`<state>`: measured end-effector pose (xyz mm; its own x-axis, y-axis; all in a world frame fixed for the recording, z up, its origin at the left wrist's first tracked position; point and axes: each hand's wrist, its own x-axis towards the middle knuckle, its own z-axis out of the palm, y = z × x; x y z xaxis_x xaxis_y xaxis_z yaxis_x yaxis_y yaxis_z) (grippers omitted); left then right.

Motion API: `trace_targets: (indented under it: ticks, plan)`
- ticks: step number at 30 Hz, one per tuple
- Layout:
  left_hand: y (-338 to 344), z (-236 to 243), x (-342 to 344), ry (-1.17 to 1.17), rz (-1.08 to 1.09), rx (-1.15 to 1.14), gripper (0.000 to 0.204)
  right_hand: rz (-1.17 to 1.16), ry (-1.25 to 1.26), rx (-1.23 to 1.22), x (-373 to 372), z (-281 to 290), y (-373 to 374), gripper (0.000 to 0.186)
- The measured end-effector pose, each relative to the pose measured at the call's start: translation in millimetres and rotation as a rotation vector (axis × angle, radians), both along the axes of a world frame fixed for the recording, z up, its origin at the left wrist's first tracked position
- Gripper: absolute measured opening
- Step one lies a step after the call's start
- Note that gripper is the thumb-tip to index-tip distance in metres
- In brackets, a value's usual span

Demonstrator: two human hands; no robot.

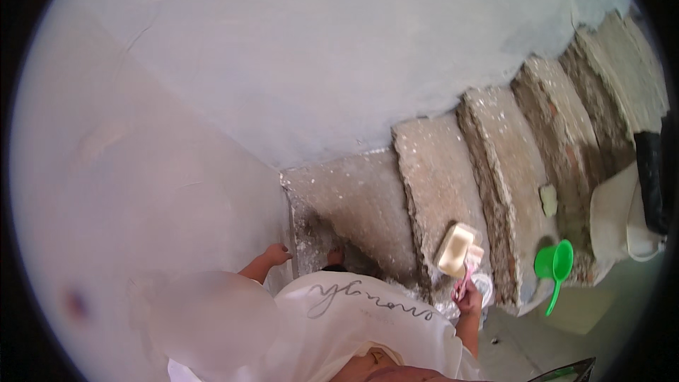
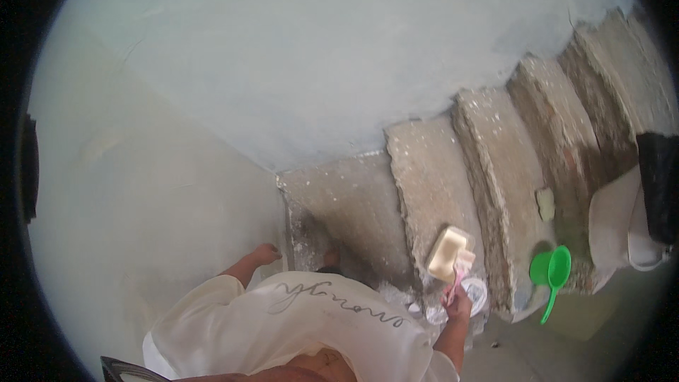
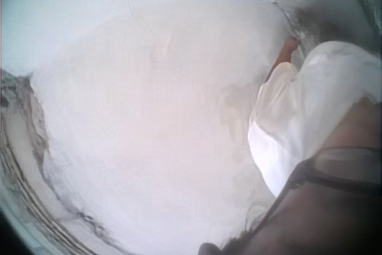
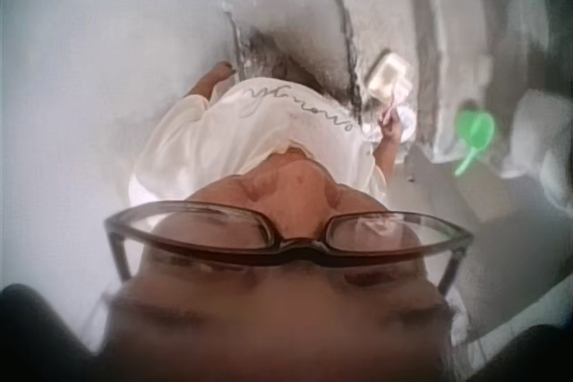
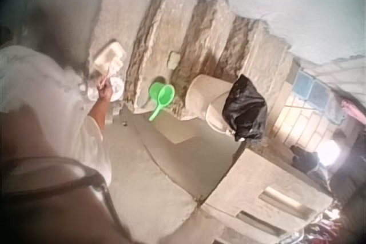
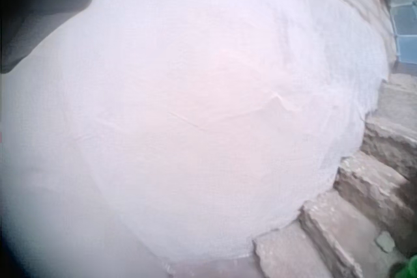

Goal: The person applies white paint to a wall using a brush, then mixes and spreads plaster or filler on a surface using spatulas.

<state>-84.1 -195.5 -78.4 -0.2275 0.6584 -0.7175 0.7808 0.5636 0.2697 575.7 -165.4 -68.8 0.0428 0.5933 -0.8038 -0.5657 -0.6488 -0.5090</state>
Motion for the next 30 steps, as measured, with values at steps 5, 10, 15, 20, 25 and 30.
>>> trace_targets:
  ticks: [5,10,15,20,25,30]
  plan:
    - [-12.4,-28.3,-13.7,0.053,-0.057,0.02,0.05,-0.043,0.168,-0.074,7.7,-15.3,-6.8,0.017]
    - [7.8,-29.0,-1.7,-0.027,-0.073,-0.001,0.046,-0.121,0.078,-0.072,9.1,10.3,-3.6,0.031]
    - [5.4,-30.1,-11.0,-0.03,-0.089,0.012,0.045,-0.084,0.066,0.03,-5.6,35.2,13.1,0.048]
    - [8.3,-24.6,-3.8,-0.079,-0.009,-0.073,0.045,-0.147,0.048,0.152,-12.8,69.0,18.9,0.03]
    - [-8.7,-35.4,-11.4,-0.074,0.031,0.028,0.042,-0.14,0.117,0.355,-20.6,118.9,35.0,0.02]
    - [-11.5,-15.5,7.1,-0.102,0.103,-0.005,0.043,-0.081,0.05,0.638,-26.5,180.6,58.3,0.02]
